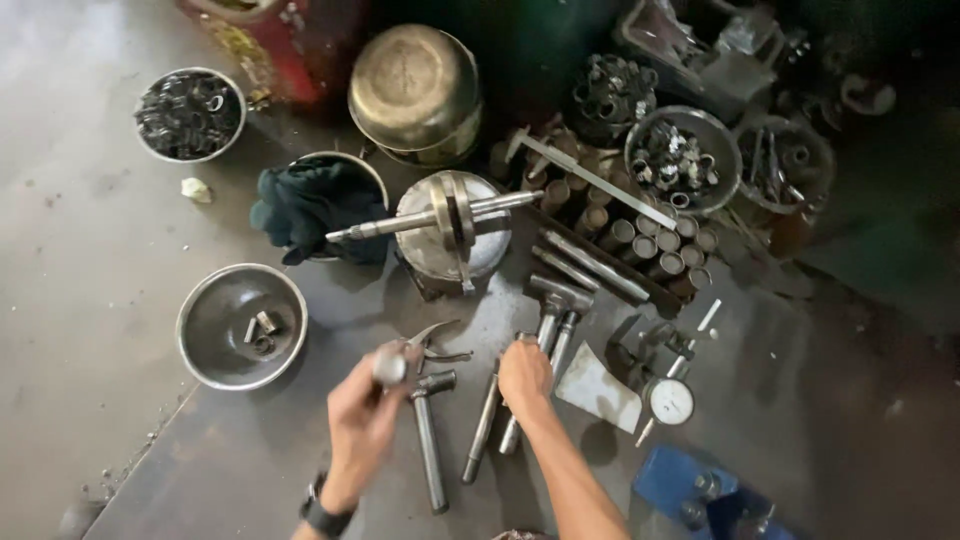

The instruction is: The person assembles a mechanical shaft with multiple circular components, using a dial indicator to measure alignment. They repeatedly rotate the shaft, adjust the components, and use a hammer to tap parts into place.

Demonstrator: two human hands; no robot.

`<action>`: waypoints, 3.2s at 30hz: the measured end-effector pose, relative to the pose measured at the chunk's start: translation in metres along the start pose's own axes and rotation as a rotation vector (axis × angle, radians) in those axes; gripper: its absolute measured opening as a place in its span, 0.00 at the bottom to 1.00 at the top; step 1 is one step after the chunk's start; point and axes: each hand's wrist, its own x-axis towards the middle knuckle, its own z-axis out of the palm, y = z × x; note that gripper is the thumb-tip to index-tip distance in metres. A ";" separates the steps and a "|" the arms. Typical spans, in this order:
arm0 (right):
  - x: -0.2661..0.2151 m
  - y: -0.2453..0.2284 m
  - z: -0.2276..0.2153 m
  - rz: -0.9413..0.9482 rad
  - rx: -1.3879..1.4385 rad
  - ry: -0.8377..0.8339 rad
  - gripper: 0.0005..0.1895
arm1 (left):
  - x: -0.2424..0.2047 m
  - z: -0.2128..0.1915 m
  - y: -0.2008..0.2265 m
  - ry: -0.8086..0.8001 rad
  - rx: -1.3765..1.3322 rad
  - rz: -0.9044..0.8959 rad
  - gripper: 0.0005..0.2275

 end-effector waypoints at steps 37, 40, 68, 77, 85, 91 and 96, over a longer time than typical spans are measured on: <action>-0.022 -0.166 -0.305 -0.544 0.317 0.206 0.16 | 0.205 0.060 0.021 -0.150 0.162 0.310 0.10; -0.075 -0.154 -0.306 -0.349 0.719 0.165 0.14 | 0.190 0.064 0.045 -0.031 0.170 0.481 0.13; 0.089 -0.106 -0.198 -0.671 -0.189 0.474 0.17 | 0.165 0.015 -0.099 0.045 -0.874 -0.348 0.12; -0.098 0.006 -0.372 -0.855 0.096 0.304 0.16 | 0.035 0.091 0.120 -0.067 -0.637 -0.176 0.15; -0.261 0.162 -0.451 -0.552 0.206 0.223 0.18 | -0.097 0.212 0.106 -0.282 -0.414 -0.266 0.08; -0.283 0.247 -0.369 -0.281 0.299 0.275 0.16 | -0.152 0.267 0.034 -0.548 -0.615 -0.325 0.10; -0.277 0.264 -0.320 -0.146 0.431 0.210 0.17 | -0.172 0.274 -0.008 -0.472 -0.642 -0.402 0.09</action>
